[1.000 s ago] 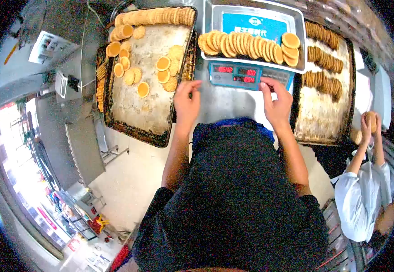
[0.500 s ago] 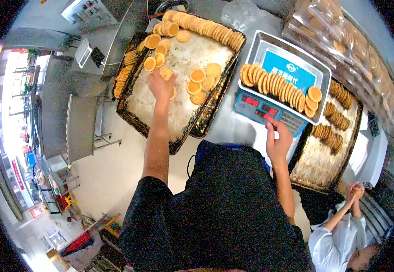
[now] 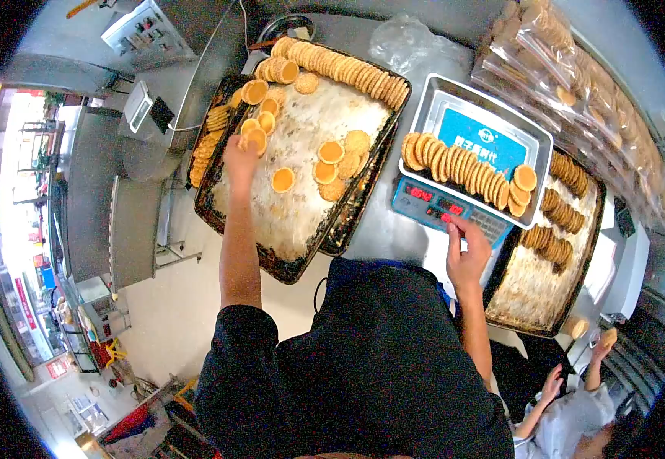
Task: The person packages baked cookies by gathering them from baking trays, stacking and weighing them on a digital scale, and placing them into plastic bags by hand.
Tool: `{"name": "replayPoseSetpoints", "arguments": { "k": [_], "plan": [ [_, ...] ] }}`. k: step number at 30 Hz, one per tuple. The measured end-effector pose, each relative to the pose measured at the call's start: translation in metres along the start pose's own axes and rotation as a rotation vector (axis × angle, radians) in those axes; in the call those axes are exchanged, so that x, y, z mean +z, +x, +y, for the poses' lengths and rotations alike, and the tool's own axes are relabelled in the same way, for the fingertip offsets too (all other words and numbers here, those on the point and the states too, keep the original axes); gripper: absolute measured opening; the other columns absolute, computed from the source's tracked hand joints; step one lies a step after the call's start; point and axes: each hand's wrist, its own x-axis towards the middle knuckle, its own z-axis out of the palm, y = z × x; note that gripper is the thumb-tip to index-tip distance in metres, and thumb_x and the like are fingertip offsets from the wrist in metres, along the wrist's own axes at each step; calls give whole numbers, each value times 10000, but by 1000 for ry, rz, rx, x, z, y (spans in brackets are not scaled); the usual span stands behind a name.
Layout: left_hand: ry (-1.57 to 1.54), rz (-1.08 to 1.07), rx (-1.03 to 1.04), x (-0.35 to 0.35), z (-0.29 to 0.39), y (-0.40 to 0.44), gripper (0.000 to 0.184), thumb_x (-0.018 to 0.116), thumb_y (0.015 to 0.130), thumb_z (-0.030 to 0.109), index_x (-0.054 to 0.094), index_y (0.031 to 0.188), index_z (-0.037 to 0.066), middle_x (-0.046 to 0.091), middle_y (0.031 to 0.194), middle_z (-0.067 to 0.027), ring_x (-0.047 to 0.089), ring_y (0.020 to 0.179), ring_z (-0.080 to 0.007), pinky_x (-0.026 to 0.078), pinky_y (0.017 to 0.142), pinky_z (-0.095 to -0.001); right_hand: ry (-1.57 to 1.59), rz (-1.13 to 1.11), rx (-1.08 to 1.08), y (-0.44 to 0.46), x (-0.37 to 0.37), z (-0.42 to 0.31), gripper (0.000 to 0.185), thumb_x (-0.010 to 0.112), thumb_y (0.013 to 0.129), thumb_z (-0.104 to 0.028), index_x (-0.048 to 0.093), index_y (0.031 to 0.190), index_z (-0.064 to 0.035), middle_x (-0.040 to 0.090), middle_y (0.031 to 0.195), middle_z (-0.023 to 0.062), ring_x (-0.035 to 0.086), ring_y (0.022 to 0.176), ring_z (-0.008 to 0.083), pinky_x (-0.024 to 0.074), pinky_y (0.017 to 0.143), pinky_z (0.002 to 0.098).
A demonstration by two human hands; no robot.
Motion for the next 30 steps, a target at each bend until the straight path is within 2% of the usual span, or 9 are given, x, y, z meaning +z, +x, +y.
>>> {"name": "replayPoseSetpoints", "arguments": {
  "k": [2, 5, 9, 16, 22, 25, 27, 29, 30],
  "plan": [
    [-581, -109, -199, -1, -28, 26, 389, 767, 900, 253, 670, 1162, -18, 751, 1058, -201, 736, 943, -354, 576, 856, -453, -67, -20, -5, -2, 0, 3, 122, 698, 989, -76, 756, 1067, -3, 772, 998, 155, 745, 863, 245, 573, 781, 344],
    [-97, -406, -319, 34, -92, 69, 679, 805, 879, 313, 580, 1426, -21, 519, 1540, -238, 463, 1451, -346, 365, 1203, -478, -3, -24, -13, -3, 12, 5, 138, 676, 1007, -92, 753, 1072, 2, 771, 1011, 167, 742, 861, 250, 571, 800, 347],
    [-323, -296, -590, 33, -60, 67, 650, 874, 779, 333, 631, 1297, 27, 663, 1341, -192, 664, 1176, -331, 524, 996, -435, 58, -127, 24, -1, 18, 13, 167, 669, 1022, -87, 732, 1120, 32, 762, 997, 156, 740, 863, 219, 574, 792, 332],
    [-565, 121, -354, 8, -3, 8, 455, 795, 905, 187, 559, 1269, 50, 587, 1267, -118, 626, 1141, -254, 532, 924, -421, 78, -47, -43, 5, 18, 16, 141, 689, 1002, -53, 732, 1104, 34, 760, 975, 154, 742, 807, 224, 574, 763, 328],
    [-1220, -548, -527, -37, 151, -101, 469, 571, 912, 9, 596, 1377, 67, 586, 1311, -84, 602, 1204, -184, 533, 1016, -334, 171, -248, -91, 13, 22, -15, 463, 686, 977, -33, 579, 1426, -1, 643, 1353, 231, 679, 1145, 299, 549, 929, 378],
    [-1532, -818, -533, -7, 194, -160, 408, 573, 964, 43, 601, 1371, 52, 609, 1320, -62, 611, 1228, -183, 517, 1067, -341, 79, -280, -419, 25, 28, -51, 884, 711, 776, 88, 370, 1582, -33, 398, 1588, 283, 411, 1453, 490, 322, 1223, 510],
    [-1498, -891, -562, -8, 224, -184, 390, 566, 994, 105, 596, 1381, 61, 634, 1310, -83, 627, 1208, -196, 520, 1046, -355, 539, -532, 57, 22, 57, -46, 538, 605, 915, -28, 523, 1447, -16, 502, 1506, 244, 417, 1457, 469, 330, 1224, 500],
    [-1606, -910, -736, 5, 234, -209, 377, 495, 1027, 179, 587, 1368, 47, 657, 1291, -114, 652, 1184, -228, 531, 1029, -376, -32, -379, -573, 19, 38, -47, 456, 589, 925, -100, 580, 1379, -49, 552, 1449, 189, 494, 1408, 405, 431, 1158, 492],
    [-1572, -955, -701, -1, 242, -211, 380, 464, 1060, 238, 588, 1364, 47, 655, 1305, -131, 653, 1193, -244, 539, 1031, -397, -40, -388, -562, 16, 31, -45, 498, 608, 901, -84, 582, 1399, -70, 554, 1460, 184, 511, 1391, 389, 442, 1144, 489]
  ]
}}
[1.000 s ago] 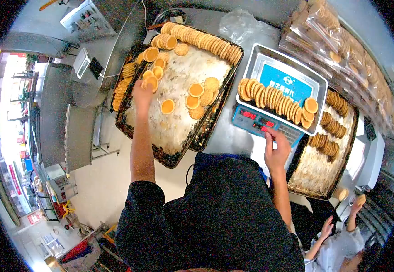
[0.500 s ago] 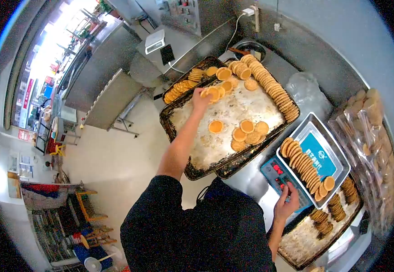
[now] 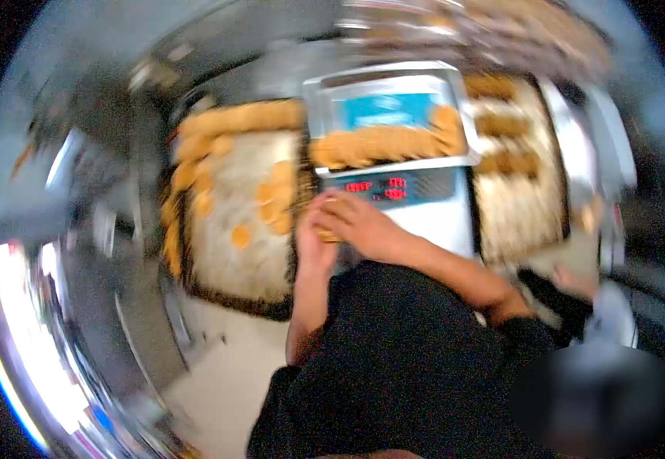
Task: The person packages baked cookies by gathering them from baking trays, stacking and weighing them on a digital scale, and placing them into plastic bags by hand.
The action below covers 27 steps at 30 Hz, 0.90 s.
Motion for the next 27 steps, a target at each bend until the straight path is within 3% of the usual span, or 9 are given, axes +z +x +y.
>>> {"name": "replayPoseSetpoints", "arguments": {
  "k": [2, 5, 9, 11, 16, 19, 23, 24, 27],
  "plan": [
    [-41, -65, -106, -5, -6, 9, 426, 422, 1089, 286, 560, 1398, 27, 649, 1319, -139, 639, 1223, -271, 543, 1037, -436, -25, 27, 111, -22, -4, 7, 544, 627, 877, -67, 585, 1419, -92, 555, 1471, 180, 528, 1374, 374, 453, 1131, 486],
    [95, -25, -144, 15, -11, 0, 711, 297, 1125, 576, 493, 1453, -23, 670, 1262, -158, 640, 1192, -305, 495, 1025, -431, 91, 56, 134, -46, -13, 20, 478, 633, 908, -135, 603, 1378, -55, 635, 1357, 172, 640, 1197, 377, 513, 1057, 478],
    [323, -220, -165, 1, -20, 1, 785, 247, 1110, 632, 496, 1435, -37, 683, 1187, -167, 648, 1146, -305, 496, 987, -431, -68, 598, 690, -78, -53, 55, 401, 715, 909, -316, 699, 1206, -48, 736, 1057, 203, 706, 951, 422, 559, 808, 492],
    [496, -228, -151, 6, -20, -1, 721, 247, 1136, 570, 498, 1420, -44, 687, 1118, -167, 659, 1100, -290, 504, 966, -426, -167, 684, 907, -82, -95, 81, 430, 747, 893, -261, 686, 1224, 5, 738, 1083, 211, 703, 962, 423, 563, 843, 471],
    [560, -251, -170, 13, -34, 2, 398, 456, 1149, 292, 537, 1360, -35, 687, 1096, -143, 670, 1038, -226, 523, 920, -362, -438, 703, 804, -92, -120, 152, 405, 758, 885, -225, 690, 1245, -52, 717, 1065, 194, 668, 1003, 394, 544, 890, 456],
    [580, -260, -163, 21, -32, -1, 382, 465, 1147, 286, 548, 1341, -33, 685, 1090, -139, 671, 1027, -222, 526, 919, -360, -455, 588, 600, -83, -117, 175, 413, 749, 878, -179, 688, 1277, -88, 716, 1112, 171, 645, 1075, 364, 530, 931, 450],
    [545, -237, -140, 19, -29, -7, 370, 472, 1145, 276, 556, 1332, -31, 684, 1083, -136, 669, 1022, -221, 527, 913, -359, -514, 274, 603, -85, -98, 182, 590, 846, 811, -315, 676, 1323, -76, 680, 1311, 139, 577, 1260, 349, 475, 1074, 456],
    [539, -221, -128, 17, -29, -9, 365, 472, 1145, 270, 559, 1331, -32, 685, 1082, -135, 669, 1019, -221, 527, 907, -358, -530, 278, 585, -87, -93, 182, 669, 855, 794, -451, 669, 1311, -71, 659, 1342, 153, 567, 1260, 382, 445, 1097, 488],
    [528, -196, -101, 9, -32, -17, 358, 475, 1144, 259, 565, 1329, -33, 685, 1076, -134, 669, 1011, -223, 526, 896, -356, -505, 355, 611, -90, -93, 174, 671, 846, 815, -466, 665, 1315, -55, 640, 1362, 173, 555, 1270, 394, 432, 1100, 491]
  ]
}}
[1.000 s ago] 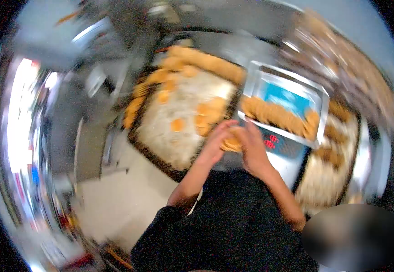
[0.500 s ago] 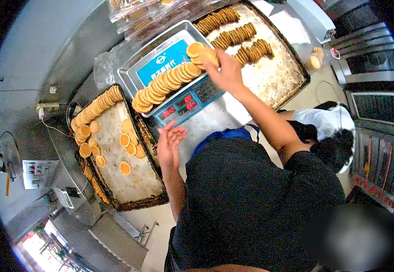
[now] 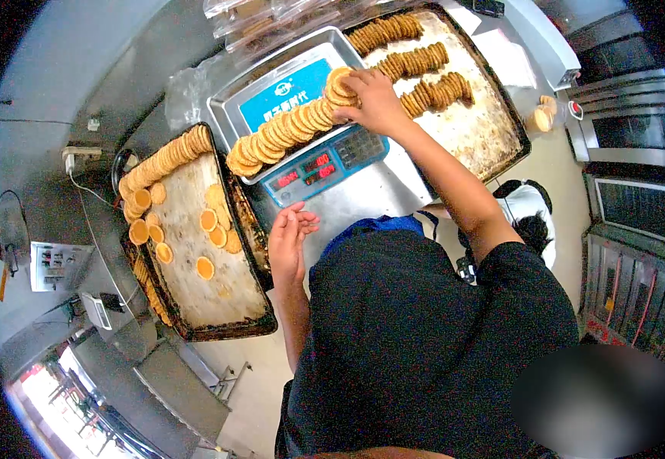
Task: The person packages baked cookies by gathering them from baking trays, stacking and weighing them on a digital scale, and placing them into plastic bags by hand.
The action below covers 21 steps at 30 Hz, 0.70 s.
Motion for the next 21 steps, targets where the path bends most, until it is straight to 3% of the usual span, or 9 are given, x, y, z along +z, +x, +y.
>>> {"name": "replayPoseSetpoints", "arguments": {
  "k": [5, 8, 9, 21],
  "plan": [
    [18, 43, -26, -1, -7, -1, 353, 484, 1140, 250, 578, 1322, -38, 683, 1070, -130, 671, 998, -226, 527, 889, -359, 112, 229, -24, 5, -7, 9, 457, 769, 922, -344, 679, 1223, -13, 696, 1206, 204, 644, 1118, 403, 494, 996, 481],
    [6, 45, -18, -2, -8, 2, 352, 492, 1136, 249, 584, 1312, -42, 682, 1064, -127, 672, 992, -225, 527, 887, -360, 167, 277, 48, 6, -15, 9, 413, 760, 934, -328, 697, 1193, -13, 713, 1160, 199, 653, 1106, 400, 498, 987, 483],
    [23, 58, -22, -2, -8, 4, 351, 492, 1136, 247, 585, 1311, -42, 682, 1062, -126, 672, 990, -224, 529, 883, -363, 157, 241, 92, 5, -18, 10, 386, 733, 971, -317, 708, 1232, -33, 711, 1219, 183, 655, 1153, 372, 514, 998, 435],
    [50, 177, 49, -5, -8, 9, 304, 542, 1112, 216, 616, 1248, -45, 707, 993, -115, 689, 941, -202, 540, 855, -336, 164, 221, 222, -17, -19, 18, 336, 716, 993, -299, 738, 1272, -113, 736, 1215, 135, 701, 1068, 280, 554, 923, 384]
  ]
}}
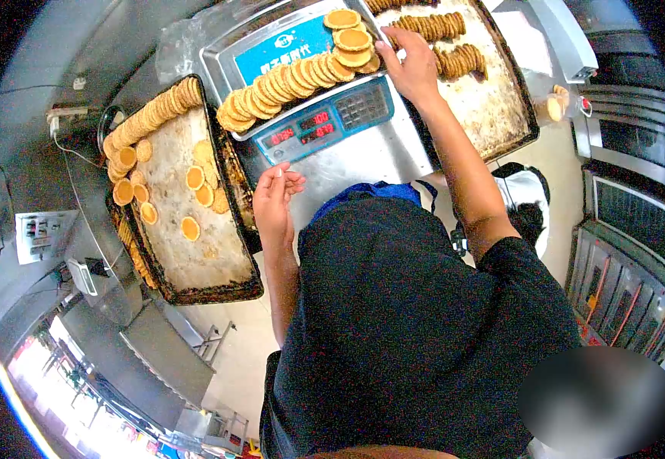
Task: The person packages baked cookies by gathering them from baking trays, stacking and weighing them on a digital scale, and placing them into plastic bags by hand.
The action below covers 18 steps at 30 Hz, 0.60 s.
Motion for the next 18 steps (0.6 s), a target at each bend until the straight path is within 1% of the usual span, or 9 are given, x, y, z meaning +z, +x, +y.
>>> {"name": "replayPoseSetpoints", "arguments": {
  "k": [5, 7, 10, 13, 14, 15, 17, 18],
  "plan": [
    [6, 2, 12, -2, -3, -1, 307, 550, 1110, 223, 620, 1246, -42, 707, 1000, -115, 689, 940, -199, 538, 850, -333, 7, -28, 44, -5, -4, -7, 331, 730, 984, -289, 742, 1263, -110, 746, 1190, 119, 710, 1025, 270, 566, 893, 379],
    [14, 0, 16, -2, -3, 0, 307, 551, 1110, 224, 620, 1246, -41, 707, 1001, -115, 689, 938, -198, 538, 849, -332, 8, -86, 56, -6, -4, -7, 320, 744, 972, -274, 746, 1243, -104, 749, 1178, 120, 712, 1011, 277, 568, 887, 374],
    [17, 13, -3, -2, -7, 4, 307, 551, 1110, 227, 623, 1244, -39, 705, 1000, -112, 687, 929, -196, 537, 847, -333, 22, -107, -18, -4, 2, -3, 313, 769, 948, -257, 751, 1214, -93, 750, 1149, 120, 715, 1004, 290, 572, 876, 373],
    [40, 13, -13, -5, -14, 6, 299, 551, 1110, 222, 627, 1241, -36, 705, 997, -108, 684, 920, -193, 538, 842, -330, -43, -192, -148, 2, 2, -5, 555, 841, 870, -279, 652, 1358, -95, 679, 1283, 165, 630, 1203, 354, 510, 1028, 432],
    [17, 6, -10, -5, -15, 6, 293, 552, 1109, 217, 629, 1239, -35, 703, 995, -106, 682, 916, -191, 539, 838, -329, 2, -283, -183, 7, 2, -7, 704, 868, 839, -302, 573, 1449, -112, 602, 1418, 191, 534, 1335, 387, 443, 1126, 459],
    [-4, 1, -8, -6, -16, 6, 287, 552, 1109, 212, 630, 1237, -33, 702, 993, -104, 680, 912, -189, 540, 835, -329, -14, -323, -197, 11, 6, -7, 843, 900, 792, -330, 513, 1513, -127, 511, 1529, 197, 464, 1411, 408, 397, 1178, 476],
    [5, 0, -10, -5, -14, 5, 283, 553, 1109, 208, 629, 1236, -33, 701, 990, -102, 679, 911, -187, 541, 833, -329, -71, -396, -228, 22, 9, -11, 1014, 939, 725, -356, 432, 1577, -145, 418, 1609, 196, 403, 1470, 413, 347, 1217, 505],
    [13, 3, -17, -4, -13, 5, 279, 554, 1108, 204, 629, 1235, -33, 699, 986, -101, 678, 909, -186, 541, 831, -329, -72, -390, -234, 28, 11, -9, 1014, 939, 725, -356, 432, 1577, -145, 418, 1609, 196, 403, 1470, 413, 347, 1217, 505]
  ]
}}
